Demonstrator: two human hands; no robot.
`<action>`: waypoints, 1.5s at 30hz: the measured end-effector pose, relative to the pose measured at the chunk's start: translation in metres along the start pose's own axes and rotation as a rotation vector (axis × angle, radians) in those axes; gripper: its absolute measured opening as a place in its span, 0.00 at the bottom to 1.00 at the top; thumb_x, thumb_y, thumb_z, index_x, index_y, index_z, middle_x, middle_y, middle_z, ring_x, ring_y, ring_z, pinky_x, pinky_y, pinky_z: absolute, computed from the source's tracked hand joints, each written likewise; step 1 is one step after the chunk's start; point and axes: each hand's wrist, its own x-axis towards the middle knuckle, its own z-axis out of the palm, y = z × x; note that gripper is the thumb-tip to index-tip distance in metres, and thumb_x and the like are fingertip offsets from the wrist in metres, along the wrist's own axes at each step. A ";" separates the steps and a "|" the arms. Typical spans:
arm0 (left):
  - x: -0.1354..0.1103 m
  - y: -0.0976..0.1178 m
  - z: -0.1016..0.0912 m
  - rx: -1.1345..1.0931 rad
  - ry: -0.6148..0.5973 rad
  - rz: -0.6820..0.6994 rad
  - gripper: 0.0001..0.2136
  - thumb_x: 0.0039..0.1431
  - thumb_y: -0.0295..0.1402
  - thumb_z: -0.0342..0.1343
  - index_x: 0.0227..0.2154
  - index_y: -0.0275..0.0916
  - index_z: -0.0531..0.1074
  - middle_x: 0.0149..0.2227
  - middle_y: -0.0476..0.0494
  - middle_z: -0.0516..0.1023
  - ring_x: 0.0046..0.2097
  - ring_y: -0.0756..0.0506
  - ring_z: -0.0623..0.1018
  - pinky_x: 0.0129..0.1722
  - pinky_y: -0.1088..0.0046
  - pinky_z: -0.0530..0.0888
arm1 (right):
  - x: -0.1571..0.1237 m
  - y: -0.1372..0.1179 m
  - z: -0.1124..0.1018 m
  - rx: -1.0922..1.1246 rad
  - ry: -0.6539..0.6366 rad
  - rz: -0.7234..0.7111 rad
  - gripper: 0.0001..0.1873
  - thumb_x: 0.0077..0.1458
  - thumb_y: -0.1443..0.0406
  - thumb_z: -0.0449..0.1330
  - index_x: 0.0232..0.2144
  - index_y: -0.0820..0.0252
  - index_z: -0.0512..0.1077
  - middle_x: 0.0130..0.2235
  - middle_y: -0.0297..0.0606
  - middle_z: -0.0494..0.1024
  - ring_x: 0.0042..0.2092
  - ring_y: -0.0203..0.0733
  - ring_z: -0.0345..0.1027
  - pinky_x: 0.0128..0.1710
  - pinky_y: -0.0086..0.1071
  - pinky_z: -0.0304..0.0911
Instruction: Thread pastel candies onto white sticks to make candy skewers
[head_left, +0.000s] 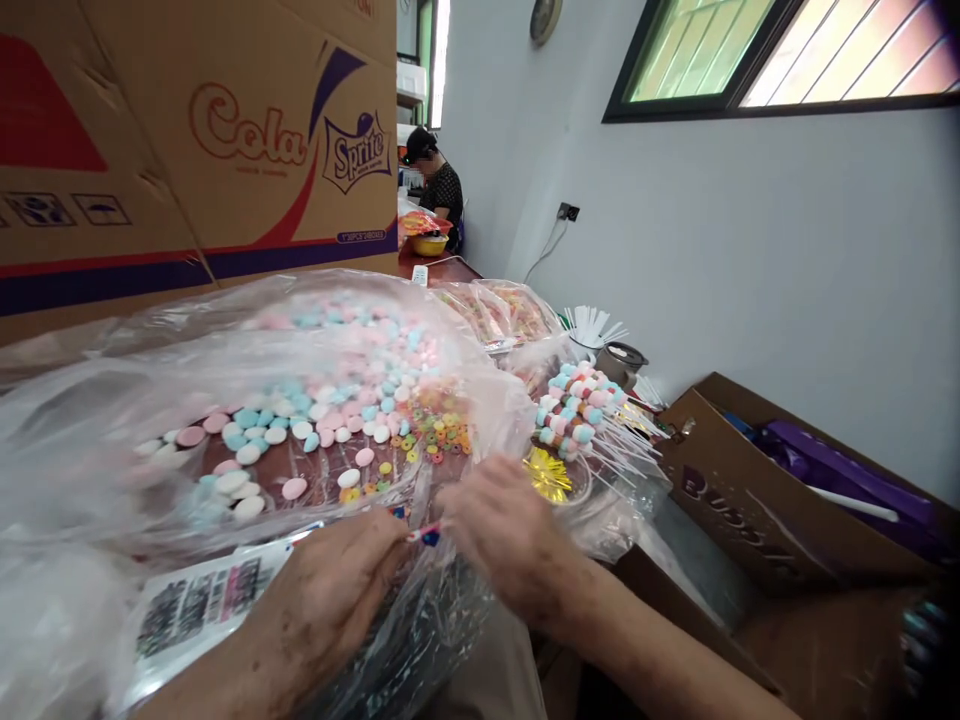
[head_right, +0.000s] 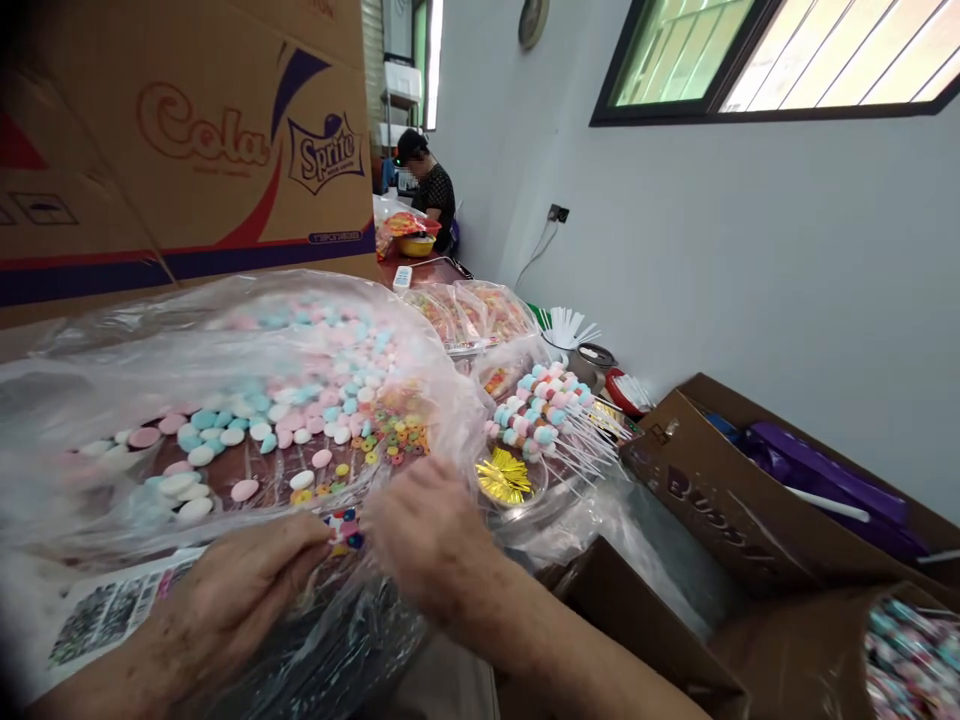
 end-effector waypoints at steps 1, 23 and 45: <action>0.001 0.000 -0.003 -0.045 -0.003 -0.075 0.11 0.65 0.35 0.50 0.28 0.43 0.74 0.22 0.52 0.73 0.24 0.49 0.71 0.26 0.75 0.66 | -0.004 0.012 -0.009 -0.046 0.111 0.064 0.12 0.66 0.68 0.49 0.38 0.61 0.73 0.34 0.39 0.77 0.37 0.42 0.65 0.41 0.37 0.60; 0.006 0.009 -0.006 -0.927 0.028 -0.871 0.21 0.40 0.50 0.71 0.21 0.37 0.73 0.19 0.52 0.75 0.16 0.56 0.67 0.13 0.86 0.57 | -0.042 0.110 -0.024 -0.517 -0.757 0.812 0.13 0.63 0.68 0.51 0.39 0.57 0.77 0.35 0.42 0.82 0.35 0.42 0.73 0.28 0.31 0.49; -0.002 0.014 0.004 -1.037 -0.021 -0.856 0.18 0.45 0.46 0.70 0.24 0.37 0.72 0.22 0.49 0.78 0.18 0.53 0.71 0.15 0.84 0.58 | -0.060 0.113 -0.023 -0.407 -0.548 0.734 0.12 0.61 0.70 0.52 0.32 0.57 0.75 0.37 0.38 0.79 0.35 0.38 0.68 0.31 0.30 0.49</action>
